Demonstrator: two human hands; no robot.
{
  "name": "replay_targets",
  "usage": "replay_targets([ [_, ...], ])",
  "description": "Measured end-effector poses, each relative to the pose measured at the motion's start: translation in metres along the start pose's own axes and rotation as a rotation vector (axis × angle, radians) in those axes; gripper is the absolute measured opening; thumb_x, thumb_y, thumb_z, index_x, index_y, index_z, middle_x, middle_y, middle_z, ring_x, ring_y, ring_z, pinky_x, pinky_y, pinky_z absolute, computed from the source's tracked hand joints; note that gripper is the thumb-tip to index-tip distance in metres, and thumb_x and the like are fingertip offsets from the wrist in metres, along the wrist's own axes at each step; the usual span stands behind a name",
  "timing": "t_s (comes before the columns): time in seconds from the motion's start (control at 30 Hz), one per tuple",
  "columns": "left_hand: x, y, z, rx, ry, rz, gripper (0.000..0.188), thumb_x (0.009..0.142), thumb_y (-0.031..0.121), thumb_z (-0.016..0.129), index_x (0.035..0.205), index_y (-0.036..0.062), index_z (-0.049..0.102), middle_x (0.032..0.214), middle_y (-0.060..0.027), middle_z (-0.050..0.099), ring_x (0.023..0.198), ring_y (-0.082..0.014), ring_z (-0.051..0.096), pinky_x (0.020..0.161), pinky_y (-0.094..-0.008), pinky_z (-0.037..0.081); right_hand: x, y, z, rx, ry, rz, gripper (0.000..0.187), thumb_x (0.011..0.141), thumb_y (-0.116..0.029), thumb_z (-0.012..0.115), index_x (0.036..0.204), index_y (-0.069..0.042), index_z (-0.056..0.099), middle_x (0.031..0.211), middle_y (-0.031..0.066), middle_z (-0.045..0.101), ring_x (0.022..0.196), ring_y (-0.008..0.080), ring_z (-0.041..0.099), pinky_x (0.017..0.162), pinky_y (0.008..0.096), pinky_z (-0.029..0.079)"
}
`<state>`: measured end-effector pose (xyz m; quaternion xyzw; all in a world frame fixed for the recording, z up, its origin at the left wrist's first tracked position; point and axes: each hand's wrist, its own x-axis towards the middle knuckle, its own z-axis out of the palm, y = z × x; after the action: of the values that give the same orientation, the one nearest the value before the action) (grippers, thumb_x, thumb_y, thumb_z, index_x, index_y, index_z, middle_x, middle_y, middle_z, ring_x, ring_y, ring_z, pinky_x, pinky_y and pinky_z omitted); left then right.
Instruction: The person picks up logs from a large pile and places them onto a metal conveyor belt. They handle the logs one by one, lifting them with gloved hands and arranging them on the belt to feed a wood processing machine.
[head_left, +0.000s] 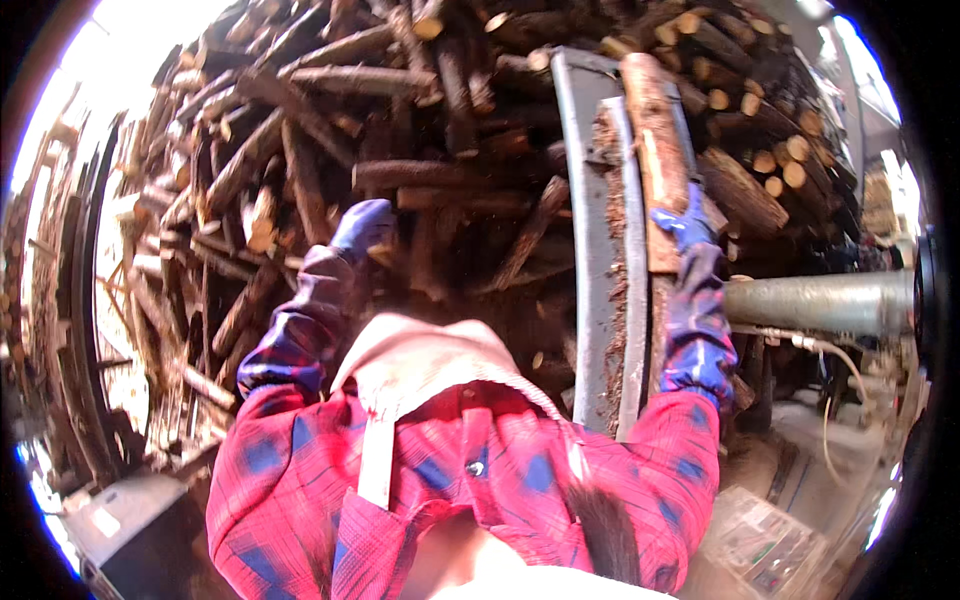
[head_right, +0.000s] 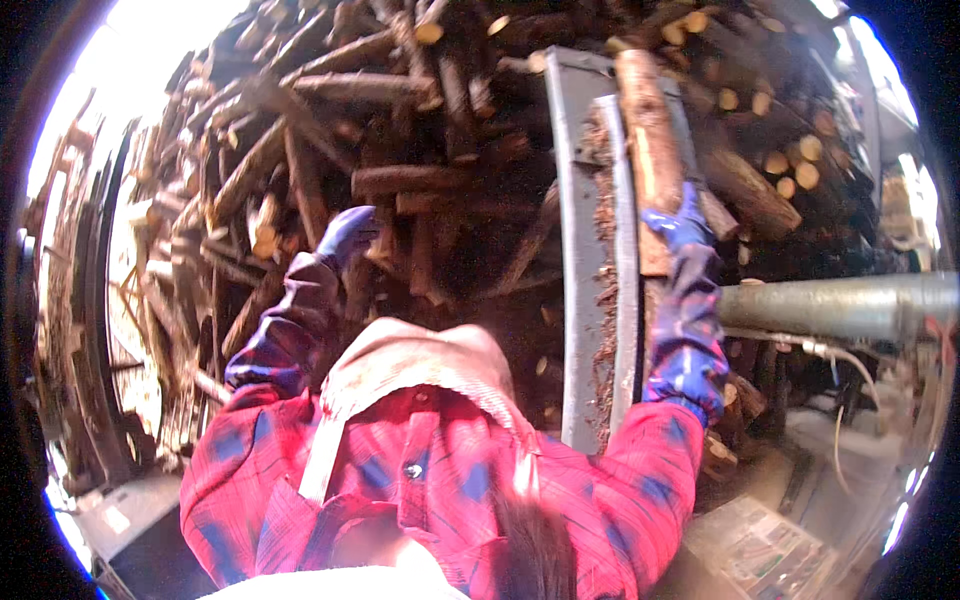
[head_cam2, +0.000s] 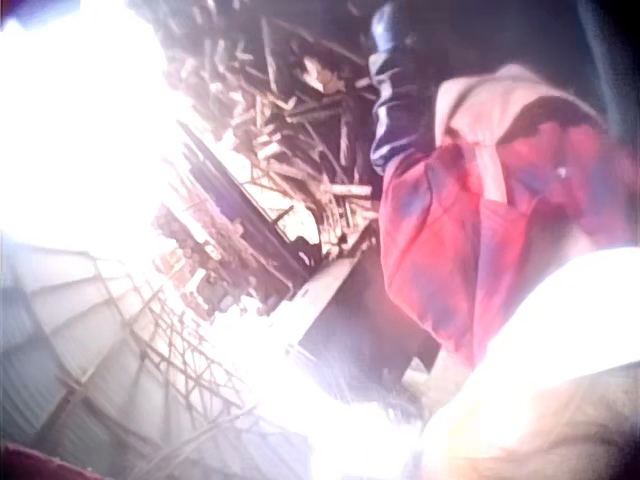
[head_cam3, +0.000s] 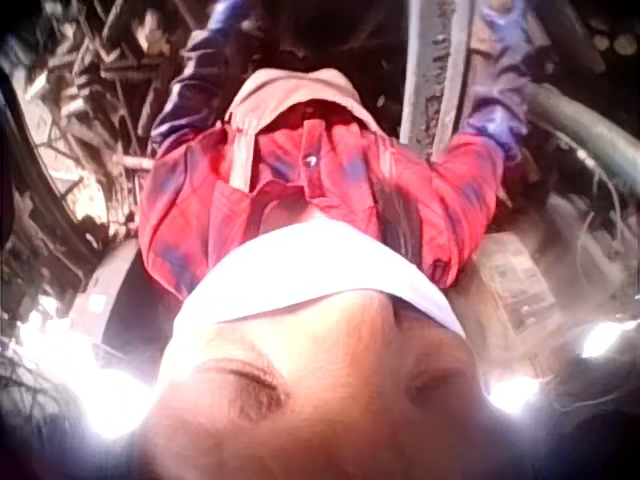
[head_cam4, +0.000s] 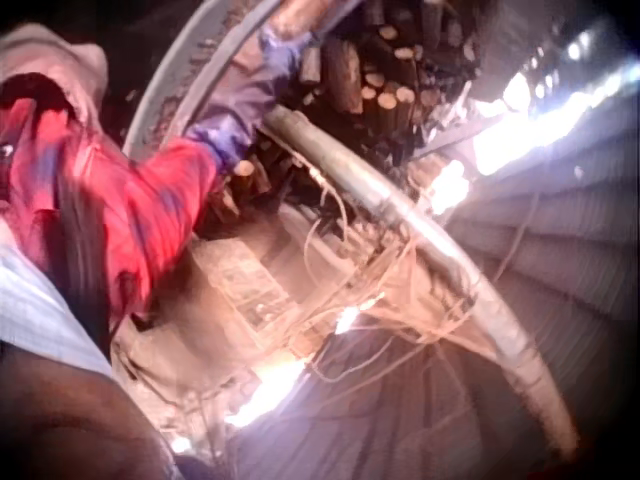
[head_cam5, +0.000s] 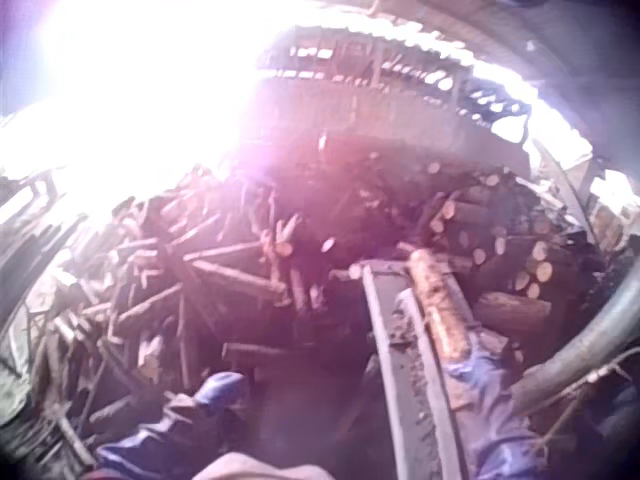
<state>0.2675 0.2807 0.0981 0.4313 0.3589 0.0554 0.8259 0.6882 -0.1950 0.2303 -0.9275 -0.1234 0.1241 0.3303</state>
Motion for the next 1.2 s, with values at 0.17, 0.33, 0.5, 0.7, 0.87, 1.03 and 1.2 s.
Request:
replay_targets([
  [0.17, 0.012, -0.066, -0.138, 0.196, 0.232, -0.025, 0.025, 0.093, 0.035, 0.069, 0.085, 0.0126, 0.061, 0.065, 0.0013, 0.052, 0.051, -0.0131, 0.045, 0.047, -0.0292, 0.035, -0.049, 0.007, -0.040, -0.413, 0.074, 0.034, 0.109, 0.071, -0.036, 0.089, 0.156, -0.010, 0.026, 0.139, 0.0226, 0.053, 0.126, 0.0370, 0.054, 0.104, 0.0459, 0.045],
  [0.33, 0.067, -0.066, -0.158, 0.703, 0.035, -0.303, 0.038, 0.087, 0.038, 0.071, 0.101, 0.0031, 0.070, 0.083, -0.0108, 0.069, 0.071, -0.0264, 0.065, 0.067, -0.0394, 0.052, -0.060, -0.073, 0.074, -0.541, 0.339, -0.637, 0.073, 0.080, -0.036, 0.076, 0.141, -0.006, 0.050, 0.142, 0.0215, 0.051, 0.132, 0.0380, 0.048, 0.112, 0.0468, 0.037],
  [0.5, 0.174, -0.016, -0.075, 1.242, 0.001, -0.038, 0.078, 0.078, 0.048, 0.075, 0.139, 0.0069, 0.050, 0.133, -0.0211, 0.060, 0.123, -0.0390, 0.056, 0.103, -0.0433, 0.046, -0.042, -0.102, 0.152, -0.670, 0.135, -0.655, 0.076, 0.081, -0.032, 0.075, 0.146, -0.008, 0.046, 0.150, 0.0181, 0.045, 0.138, 0.0372, 0.043, 0.115, 0.0503, 0.034],
  [0.7, 0.344, -0.021, -0.022, 1.842, -0.266, 0.253, 0.098, 0.069, 0.049, 0.078, 0.150, 0.0141, 0.035, 0.151, -0.0130, 0.044, 0.140, -0.0334, 0.041, 0.115, -0.0459, 0.036, -0.028, -0.096, 0.171, -0.802, 0.201, -0.620, 0.064, 0.085, -0.028, 0.075, 0.140, -0.003, 0.053, 0.146, 0.0213, 0.048, 0.134, 0.0410, 0.048, 0.112, 0.0522, 0.039],
  [0.87, 0.440, -0.038, -0.006, 1.945, -0.510, 0.043, 0.116, 0.063, 0.057, 0.083, 0.156, 0.0155, 0.026, 0.150, -0.0164, 0.046, 0.135, -0.0376, 0.045, 0.112, -0.0478, 0.037, -0.015, -0.097, 0.178, -0.834, 0.167, -0.535, 0.060, 0.085, -0.025, 0.076, 0.137, -0.002, 0.055, 0.143, 0.0227, 0.050, 0.132, 0.0436, 0.049, 0.109, 0.0529, 0.042],
  [1.03, 0.525, -0.084, -0.034, 1.595, -0.851, -0.147, 0.097, 0.063, 0.047, 0.089, 0.144, 0.0115, 0.050, 0.127, -0.0159, 0.065, 0.118, -0.0314, 0.061, 0.100, -0.0434, 0.048, -0.011, -0.097, 0.173, -0.827, 0.141, -0.485, 0.057, 0.087, -0.023, 0.076, 0.135, -0.002, 0.055, 0.144, 0.0240, 0.048, 0.133, 0.0439, 0.048, 0.110, 0.0548, 0.042],
  [1.2, 0.485, -0.051, -0.033, 1.635, -0.662, -0.148, 0.092, 0.055, 0.052, 0.090, 0.131, 0.0113, 0.059, 0.122, -0.0143, 0.067, 0.115, -0.0312, 0.063, 0.096, -0.0410, 0.050, -0.011, -0.092, 0.170, -0.801, 0.115, -0.485, 0.056, 0.087, -0.021, 0.075, 0.136, -0.002, 0.055, 0.143, 0.0248, 0.049, 0.133, 0.0439, 0.048, 0.110, 0.0532, 0.041],
])
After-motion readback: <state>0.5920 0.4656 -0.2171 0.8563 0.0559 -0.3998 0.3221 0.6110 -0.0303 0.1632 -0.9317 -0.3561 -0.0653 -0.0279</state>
